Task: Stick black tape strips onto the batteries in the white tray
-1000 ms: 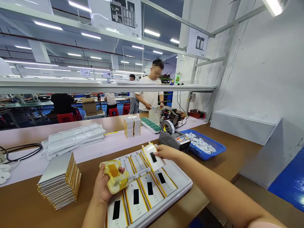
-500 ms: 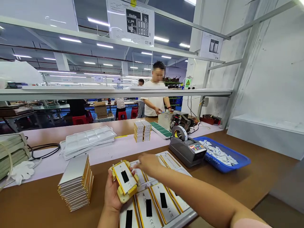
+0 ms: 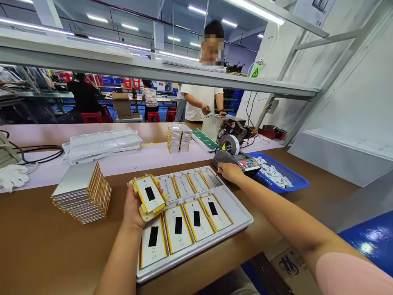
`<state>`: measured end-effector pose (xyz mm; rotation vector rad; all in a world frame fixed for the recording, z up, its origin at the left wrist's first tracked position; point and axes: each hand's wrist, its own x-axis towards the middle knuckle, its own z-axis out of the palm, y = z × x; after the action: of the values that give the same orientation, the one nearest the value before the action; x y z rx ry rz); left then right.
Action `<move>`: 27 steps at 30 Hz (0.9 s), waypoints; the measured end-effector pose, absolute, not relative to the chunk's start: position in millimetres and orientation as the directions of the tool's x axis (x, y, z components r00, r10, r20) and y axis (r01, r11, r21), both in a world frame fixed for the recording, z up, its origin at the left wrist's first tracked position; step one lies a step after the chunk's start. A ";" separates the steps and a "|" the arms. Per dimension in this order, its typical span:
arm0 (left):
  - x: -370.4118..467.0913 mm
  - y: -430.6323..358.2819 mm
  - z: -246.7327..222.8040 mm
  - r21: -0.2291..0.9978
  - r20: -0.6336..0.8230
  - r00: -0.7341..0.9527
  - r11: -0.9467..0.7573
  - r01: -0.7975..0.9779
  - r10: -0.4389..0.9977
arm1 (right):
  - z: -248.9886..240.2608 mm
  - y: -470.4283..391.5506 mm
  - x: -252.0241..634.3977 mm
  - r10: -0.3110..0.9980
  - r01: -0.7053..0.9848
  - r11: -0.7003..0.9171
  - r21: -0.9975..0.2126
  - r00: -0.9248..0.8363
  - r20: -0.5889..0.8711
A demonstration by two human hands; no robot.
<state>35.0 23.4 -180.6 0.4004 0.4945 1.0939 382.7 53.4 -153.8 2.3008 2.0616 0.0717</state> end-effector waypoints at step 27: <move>33.6 19.7 -178.2 0.519 -0.316 0.380 0.494 -0.698 0.869 | -186.4 39.5 374.7 0.968 0.973 -0.230 -0.034 0.225 -0.110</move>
<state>33.6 19.7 -178.2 0.3238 0.6020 1.0225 374.7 39.5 -186.4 2.4254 1.9235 -0.1672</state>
